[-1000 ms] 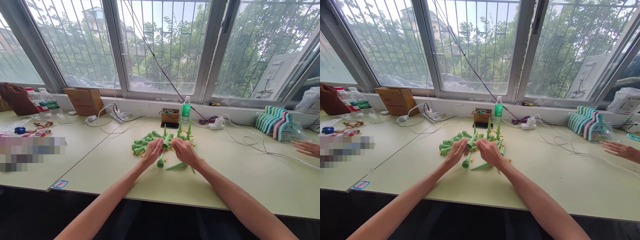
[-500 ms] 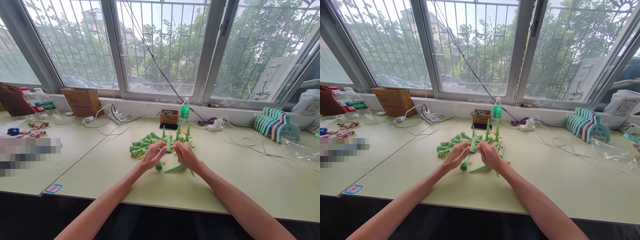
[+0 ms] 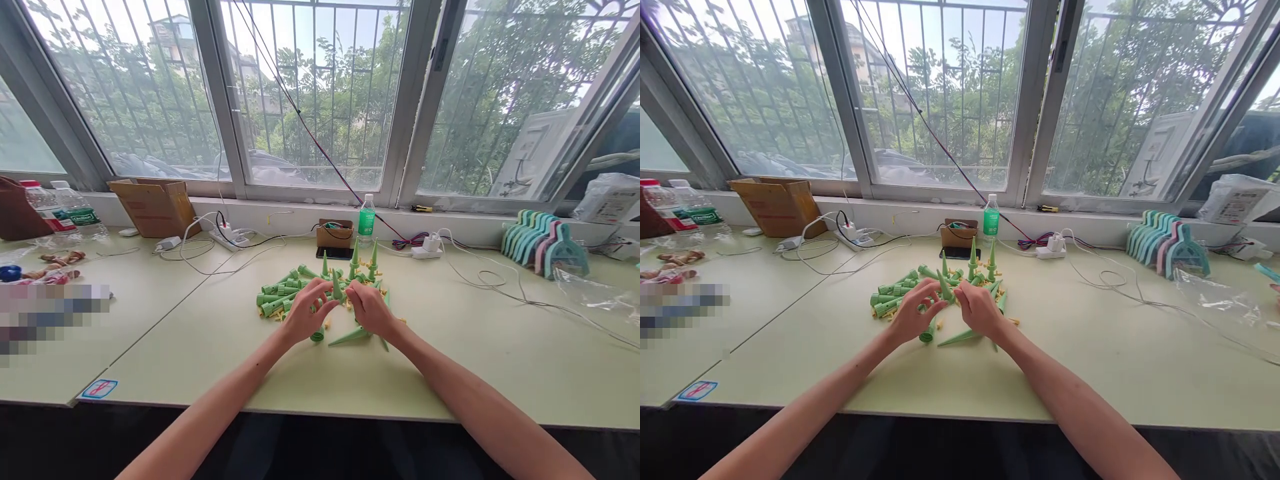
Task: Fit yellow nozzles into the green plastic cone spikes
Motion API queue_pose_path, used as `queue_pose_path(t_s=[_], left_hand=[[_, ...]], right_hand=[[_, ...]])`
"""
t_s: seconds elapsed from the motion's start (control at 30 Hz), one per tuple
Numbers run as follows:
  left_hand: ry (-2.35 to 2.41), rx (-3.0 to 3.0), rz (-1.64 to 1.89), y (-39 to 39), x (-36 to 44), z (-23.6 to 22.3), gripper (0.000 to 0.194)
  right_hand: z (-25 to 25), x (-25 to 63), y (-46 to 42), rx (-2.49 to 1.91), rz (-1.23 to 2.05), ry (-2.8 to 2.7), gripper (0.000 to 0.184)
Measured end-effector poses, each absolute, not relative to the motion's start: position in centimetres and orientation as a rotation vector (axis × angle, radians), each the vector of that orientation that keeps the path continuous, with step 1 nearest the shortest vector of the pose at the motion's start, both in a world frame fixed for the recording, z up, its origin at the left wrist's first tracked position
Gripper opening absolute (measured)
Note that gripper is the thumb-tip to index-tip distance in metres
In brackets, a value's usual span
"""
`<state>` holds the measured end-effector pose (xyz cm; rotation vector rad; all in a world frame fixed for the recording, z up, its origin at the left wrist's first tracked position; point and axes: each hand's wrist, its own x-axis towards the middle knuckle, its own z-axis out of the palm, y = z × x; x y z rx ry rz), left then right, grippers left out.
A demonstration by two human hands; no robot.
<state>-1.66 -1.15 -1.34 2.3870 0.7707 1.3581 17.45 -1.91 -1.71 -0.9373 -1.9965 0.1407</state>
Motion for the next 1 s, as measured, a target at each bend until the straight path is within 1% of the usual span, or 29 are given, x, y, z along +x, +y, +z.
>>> queue_pose_path(t_s=[0.53, 0.77, 1.0], left_hand=[[0.837, 2.404, 1.346, -0.95, -1.62, -1.47, 0.014], [0.826, 2.439, 1.378, -0.72, -1.59, -1.59, 0.020], [0.870, 2.385, 1.430, -0.61, -1.31, -1.63, 0.021]], right_hand=[[-2.25, 17.22, -1.61, -0.941, 0.177, -1.970, 0.033], [-2.05, 17.18, -1.83, -0.929, 0.180, -1.976, 0.034], [-2.05, 17.15, -1.62, -0.917, 0.174, -1.942, 0.034]])
